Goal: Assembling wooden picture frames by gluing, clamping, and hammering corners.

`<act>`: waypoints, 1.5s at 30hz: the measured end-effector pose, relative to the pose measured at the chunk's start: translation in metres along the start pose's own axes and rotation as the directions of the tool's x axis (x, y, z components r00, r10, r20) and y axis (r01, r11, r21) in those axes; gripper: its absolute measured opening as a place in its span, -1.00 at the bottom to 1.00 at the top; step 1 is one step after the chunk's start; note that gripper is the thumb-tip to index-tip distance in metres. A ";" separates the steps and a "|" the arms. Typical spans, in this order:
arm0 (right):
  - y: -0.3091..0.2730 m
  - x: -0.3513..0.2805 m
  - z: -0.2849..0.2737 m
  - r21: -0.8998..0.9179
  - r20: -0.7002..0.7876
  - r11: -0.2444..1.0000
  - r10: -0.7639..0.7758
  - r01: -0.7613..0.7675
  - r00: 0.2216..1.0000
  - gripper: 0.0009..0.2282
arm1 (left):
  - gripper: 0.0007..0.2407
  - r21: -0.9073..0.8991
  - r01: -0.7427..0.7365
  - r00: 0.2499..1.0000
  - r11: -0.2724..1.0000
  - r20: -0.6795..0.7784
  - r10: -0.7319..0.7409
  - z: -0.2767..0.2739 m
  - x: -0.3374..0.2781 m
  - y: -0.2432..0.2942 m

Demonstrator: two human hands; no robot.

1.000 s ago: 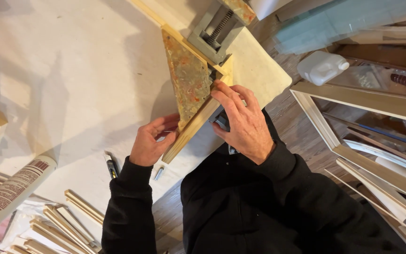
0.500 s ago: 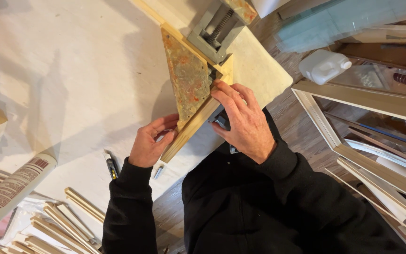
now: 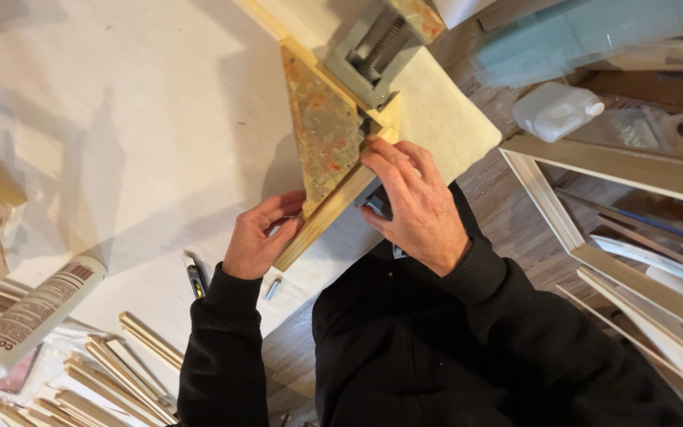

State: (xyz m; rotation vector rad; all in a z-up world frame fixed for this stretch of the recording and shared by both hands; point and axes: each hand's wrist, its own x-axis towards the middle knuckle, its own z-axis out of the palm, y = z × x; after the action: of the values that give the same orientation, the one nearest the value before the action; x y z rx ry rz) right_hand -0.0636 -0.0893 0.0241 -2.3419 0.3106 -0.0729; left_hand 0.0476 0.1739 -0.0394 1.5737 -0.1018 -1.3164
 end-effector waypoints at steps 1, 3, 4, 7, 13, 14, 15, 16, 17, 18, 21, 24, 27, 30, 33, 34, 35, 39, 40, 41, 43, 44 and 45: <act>0.001 0.000 -0.001 -0.009 0.008 1.000 -0.021 0.021 1.000 -0.29 | -0.64 -0.016 -0.002 1.000 1.000 0.005 0.002 -0.001 0.000 -0.003; 0.002 0.000 -0.002 -0.022 0.001 0.999 -0.029 0.029 1.000 -0.28 | -0.64 -0.019 -0.005 1.000 1.000 0.027 0.006 -0.003 0.000 -0.007; 0.003 0.000 -0.003 -0.011 0.007 0.999 -0.036 0.036 0.999 -0.29 | -0.64 -0.030 -0.009 0.999 1.000 0.032 0.010 -0.003 0.000 -0.007; 0.005 -0.001 -0.006 0.009 0.009 0.999 -0.040 0.040 0.999 -0.27 | -0.63 -0.031 0.005 0.999 1.000 0.046 -0.003 -0.004 0.001 -0.004; 0.011 -0.003 -0.003 0.018 -0.023 0.996 -0.090 0.091 0.996 -0.26 | -0.63 -0.042 0.020 0.999 0.999 0.043 -0.019 -0.003 0.000 0.002; 0.011 -0.001 -0.003 0.019 -0.025 0.995 -0.095 0.096 0.995 -0.26 | -0.63 -0.046 0.005 0.999 0.999 0.043 -0.003 -0.003 0.000 0.002; 0.010 -0.001 -0.003 0.023 -0.023 0.995 -0.100 0.101 0.995 -0.26 | -0.63 -0.047 0.004 0.999 0.999 0.037 -0.003 -0.004 0.000 0.002; 0.009 0.000 -0.004 0.023 -0.007 0.995 -0.092 0.092 0.996 -0.27 | -0.63 -0.038 0.003 1.000 0.999 0.028 -0.002 -0.003 0.000 0.002; 0.008 0.001 -0.005 0.022 0.008 0.996 -0.084 0.084 0.996 -0.28 | -0.63 -0.028 0.001 1.000 1.000 0.019 0.000 -0.004 0.001 0.002; 0.008 0.002 -0.005 0.023 0.016 0.995 -0.093 0.092 0.996 -0.28 | -0.63 -0.036 -0.001 1.000 0.999 0.010 0.001 -0.003 0.000 -0.001; 0.007 0.004 -0.008 0.025 0.043 0.996 -0.087 0.086 0.995 -0.31 | -0.63 -0.044 0.006 1.000 0.999 -0.019 -0.007 -0.003 0.001 -0.011; 0.005 0.006 -0.008 -0.016 0.062 0.997 -0.080 0.081 0.995 -0.32 | -0.64 -0.038 -0.010 0.999 0.999 -0.033 0.009 -0.003 0.002 -0.016; 0.006 0.006 -0.007 -0.030 0.075 0.998 -0.051 0.053 0.996 -0.32 | -0.64 -0.037 -0.017 1.000 0.999 -0.016 0.017 0.001 0.000 -0.008; 0.007 0.008 -0.006 -0.033 0.094 0.998 -0.052 0.055 0.994 -0.31 | -0.63 -0.052 -0.018 1.000 0.998 0.006 0.018 0.001 0.000 -0.004; 0.007 0.008 -0.005 -0.064 0.100 0.997 -0.041 0.048 0.994 -0.30 | -0.64 -0.045 -0.039 0.999 0.998 0.016 0.040 -0.001 0.001 -0.003; 0.008 0.008 -0.005 -0.052 0.106 0.998 -0.041 0.046 0.994 -0.31 | -0.64 -0.046 -0.025 1.000 0.999 0.011 0.026 0.000 0.000 -0.002; 0.009 0.008 -0.005 -0.040 0.111 0.998 -0.040 0.045 0.993 -0.31 | -0.64 -0.047 -0.011 1.000 0.999 0.007 0.011 0.000 0.000 -0.002; 0.009 0.008 -0.004 -0.054 0.101 0.998 -0.040 0.046 0.994 -0.31 | -0.63 -0.065 -0.016 1.000 0.998 0.015 0.017 -0.003 0.002 -0.006; 0.009 0.008 -0.004 -0.054 0.102 0.997 -0.049 0.055 0.994 -0.32 | -0.63 -0.082 -0.022 1.000 0.996 0.020 0.024 -0.003 0.003 -0.008; 0.010 0.008 -0.003 -0.054 0.103 0.997 -0.058 0.064 0.993 -0.33 | -0.63 -0.100 -0.027 0.999 0.995 0.026 0.030 -0.004 0.003 -0.009; 0.011 0.008 -0.003 -0.048 0.106 0.997 -0.055 0.060 0.993 -0.34 | -0.63 -0.099 -0.010 1.000 0.995 0.021 0.012 -0.005 0.003 -0.008; 0.011 0.009 -0.003 -0.045 0.111 0.997 -0.051 0.056 0.993 -0.34 | -0.63 -0.100 0.008 1.000 0.995 0.018 -0.006 -0.005 0.003 -0.007; 0.011 0.009 -0.004 -0.044 0.110 0.997 -0.051 0.056 0.993 -0.34 | -0.63 -0.099 0.008 1.000 0.995 0.018 -0.006 -0.005 0.003 -0.006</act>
State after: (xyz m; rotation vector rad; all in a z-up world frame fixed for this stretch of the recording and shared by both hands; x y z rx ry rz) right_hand -0.0573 -0.1016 0.0187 -2.3906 0.1977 0.0366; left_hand 0.0497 0.1781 -0.0471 1.4804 -0.0415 -1.3209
